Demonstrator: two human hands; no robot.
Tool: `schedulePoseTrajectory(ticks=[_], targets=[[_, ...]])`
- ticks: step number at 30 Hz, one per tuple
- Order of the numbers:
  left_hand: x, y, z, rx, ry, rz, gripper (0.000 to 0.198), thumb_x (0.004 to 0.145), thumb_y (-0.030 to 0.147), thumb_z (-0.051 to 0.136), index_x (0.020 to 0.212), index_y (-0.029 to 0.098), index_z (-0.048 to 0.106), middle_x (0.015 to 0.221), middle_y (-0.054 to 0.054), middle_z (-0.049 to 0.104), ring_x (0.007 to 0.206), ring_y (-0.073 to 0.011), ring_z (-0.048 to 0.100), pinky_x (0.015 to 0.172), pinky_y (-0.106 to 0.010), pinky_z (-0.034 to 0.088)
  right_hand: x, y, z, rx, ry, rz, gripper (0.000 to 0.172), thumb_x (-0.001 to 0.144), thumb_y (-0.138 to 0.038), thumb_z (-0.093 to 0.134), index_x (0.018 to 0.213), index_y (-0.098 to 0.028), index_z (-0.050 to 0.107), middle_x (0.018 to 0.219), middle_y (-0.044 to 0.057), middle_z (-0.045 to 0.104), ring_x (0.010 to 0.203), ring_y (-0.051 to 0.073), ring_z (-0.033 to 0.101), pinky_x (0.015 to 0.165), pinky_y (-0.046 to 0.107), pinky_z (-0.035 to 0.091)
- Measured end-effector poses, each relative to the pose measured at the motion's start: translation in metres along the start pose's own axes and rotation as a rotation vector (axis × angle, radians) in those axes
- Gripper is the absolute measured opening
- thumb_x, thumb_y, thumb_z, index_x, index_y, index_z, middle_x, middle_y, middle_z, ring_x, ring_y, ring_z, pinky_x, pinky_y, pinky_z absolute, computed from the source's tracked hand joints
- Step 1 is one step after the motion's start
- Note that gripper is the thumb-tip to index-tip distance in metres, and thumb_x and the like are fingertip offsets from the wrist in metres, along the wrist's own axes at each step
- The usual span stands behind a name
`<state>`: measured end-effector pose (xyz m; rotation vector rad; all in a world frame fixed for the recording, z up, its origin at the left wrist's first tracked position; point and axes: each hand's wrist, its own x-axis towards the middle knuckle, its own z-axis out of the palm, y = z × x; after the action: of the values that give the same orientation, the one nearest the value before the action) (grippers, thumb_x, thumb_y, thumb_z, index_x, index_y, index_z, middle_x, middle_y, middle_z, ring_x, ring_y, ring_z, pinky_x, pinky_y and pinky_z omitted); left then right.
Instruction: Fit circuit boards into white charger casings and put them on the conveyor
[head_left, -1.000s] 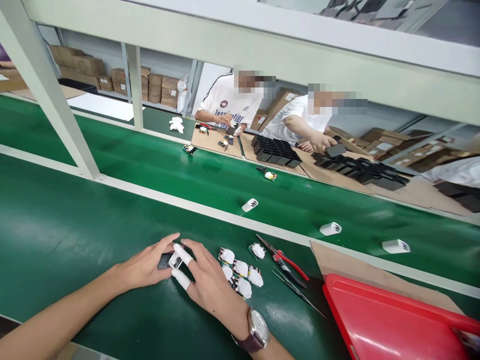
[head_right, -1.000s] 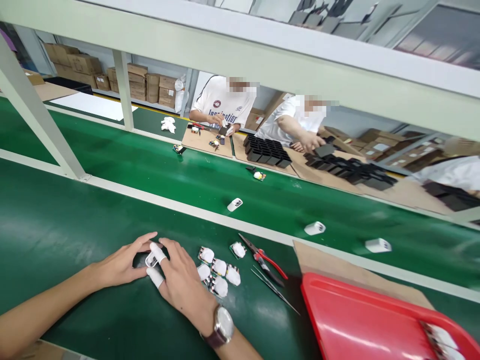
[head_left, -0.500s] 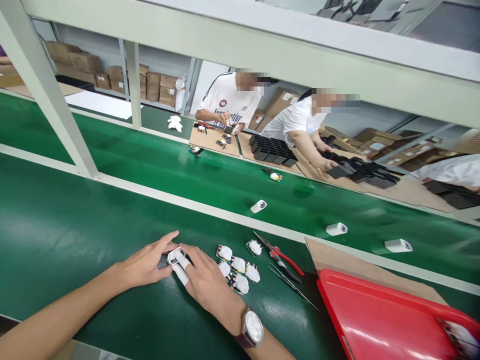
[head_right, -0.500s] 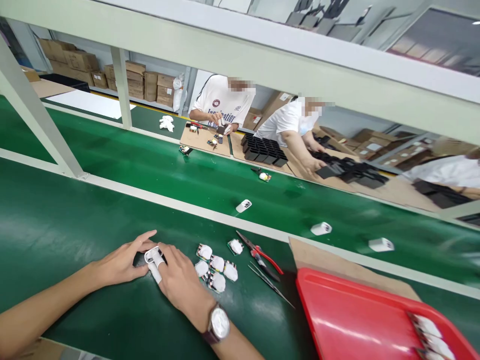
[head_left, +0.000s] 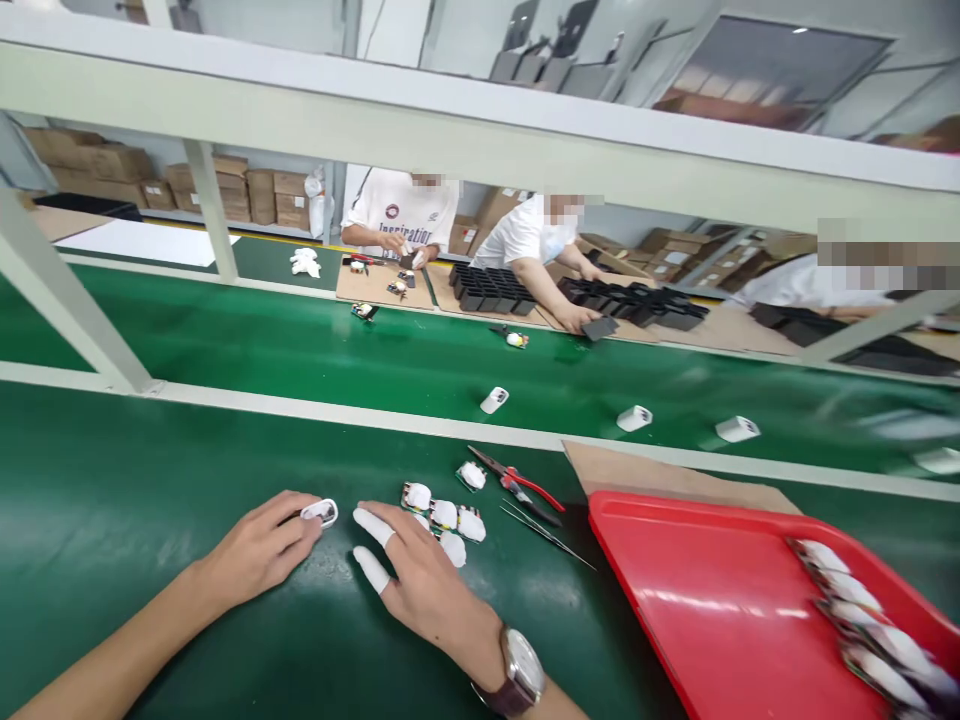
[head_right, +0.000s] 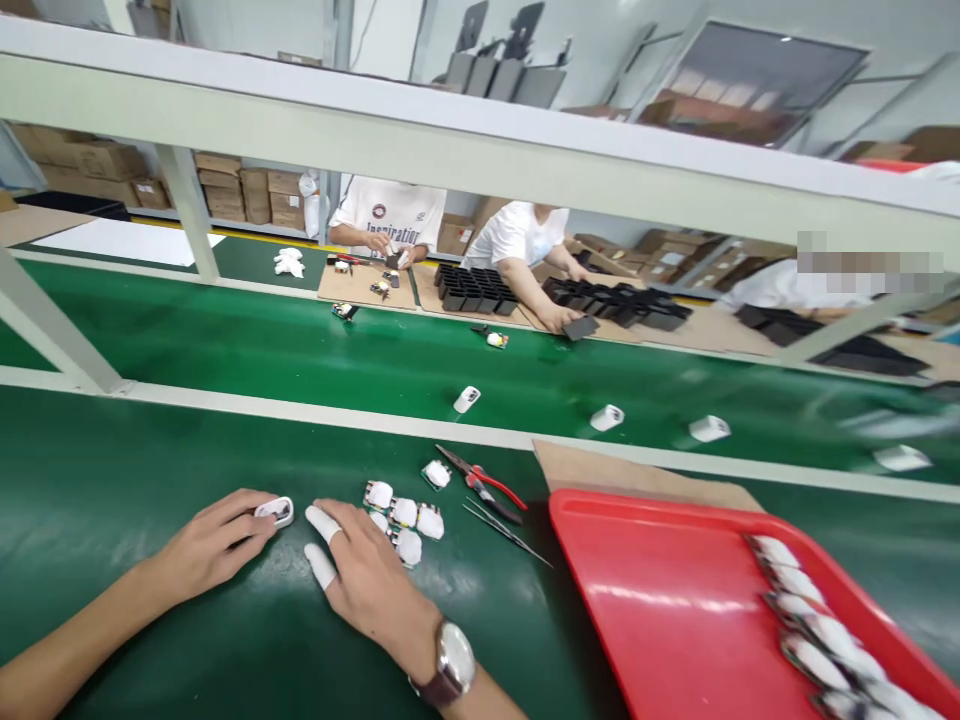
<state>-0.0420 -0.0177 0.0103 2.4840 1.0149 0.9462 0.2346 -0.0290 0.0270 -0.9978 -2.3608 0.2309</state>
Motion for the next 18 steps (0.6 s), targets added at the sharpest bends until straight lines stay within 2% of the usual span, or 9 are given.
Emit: schedulePoseTrajectory(ticks=[3, 7, 9, 12, 15, 17, 18], targets=[[0.004, 0.005, -0.002, 0.029, 0.030, -0.001, 0.015, 0.104, 0.012, 0.056, 0.106, 0.025, 0.065, 0.120, -0.008, 0.071, 0.094, -0.0186, 0.069, 0.081, -0.031, 0.058, -0.032, 0.023, -0.024, -0.037, 0.152, 0.068, 0.045, 0.106, -0.020, 0.056, 0.150, -0.023, 0.048, 0.140, 0.016, 0.064, 0.129, 0.028, 0.064, 0.108, 0.050, 0.059], [0.023, 0.001, -0.008, 0.021, -0.067, 0.042, 0.013, 0.103, 0.014, 0.056, 0.101, 0.024, 0.064, 0.113, -0.007, 0.072, 0.089, -0.0170, 0.069, 0.075, -0.027, 0.056, -0.068, 0.065, -0.058, -0.103, 0.214, 0.244, 0.055, 0.106, -0.030, 0.059, 0.158, -0.025, 0.040, 0.146, 0.017, 0.058, 0.134, 0.029, 0.061, 0.110, 0.049, 0.057], [0.050, -0.015, -0.011, 0.035, -0.046, 0.049, 0.011, 0.103, 0.019, 0.057, 0.099, 0.024, 0.066, 0.114, -0.007, 0.073, 0.095, -0.0184, 0.071, 0.082, -0.028, 0.057, -0.076, 0.084, -0.066, -0.141, 0.177, 0.307, 0.063, 0.106, -0.036, 0.059, 0.163, -0.025, 0.032, 0.155, 0.018, 0.050, 0.143, 0.032, 0.052, 0.118, 0.054, 0.050], [0.111, -0.056, -0.011, 0.116, 0.094, -0.094, 0.014, 0.099, 0.031, 0.060, 0.091, 0.023, 0.068, 0.113, -0.008, 0.075, 0.104, -0.0236, 0.073, 0.096, -0.035, 0.057, -0.073, 0.105, -0.059, -0.179, 0.085, 0.331, 0.070, 0.105, -0.041, 0.060, 0.164, -0.020, 0.028, 0.163, 0.021, 0.042, 0.152, 0.036, 0.040, 0.123, 0.058, 0.042], [0.174, -0.100, -0.007, 0.190, 0.193, -0.213, 0.017, 0.094, 0.031, 0.058, 0.084, 0.021, 0.067, 0.102, -0.012, 0.076, 0.090, -0.0262, 0.074, 0.086, -0.039, 0.060, -0.058, 0.113, -0.040, -0.196, 0.011, 0.287, 0.076, 0.100, -0.044, 0.066, 0.160, -0.010, 0.035, 0.160, 0.027, 0.043, 0.152, 0.040, 0.040, 0.122, 0.060, 0.042], [0.199, -0.118, -0.004, 0.214, 0.212, -0.252, 0.016, 0.092, 0.030, 0.061, 0.082, 0.021, 0.068, 0.091, -0.010, 0.076, 0.080, -0.0250, 0.074, 0.079, -0.038, 0.061, -0.048, 0.112, -0.031, -0.190, -0.010, 0.243, 0.076, 0.097, -0.043, 0.071, 0.157, -0.009, 0.040, 0.156, 0.027, 0.048, 0.149, 0.040, 0.044, 0.121, 0.058, 0.044], [0.204, -0.121, -0.003, 0.219, 0.216, -0.261, 0.014, 0.090, 0.030, 0.063, 0.082, 0.021, 0.069, 0.088, -0.009, 0.076, 0.078, -0.0249, 0.074, 0.078, -0.037, 0.062, -0.044, 0.109, -0.029, -0.185, -0.004, 0.223, 0.073, 0.096, -0.042, 0.071, 0.156, -0.011, 0.042, 0.155, 0.025, 0.049, 0.147, 0.039, 0.046, 0.120, 0.057, 0.046]])
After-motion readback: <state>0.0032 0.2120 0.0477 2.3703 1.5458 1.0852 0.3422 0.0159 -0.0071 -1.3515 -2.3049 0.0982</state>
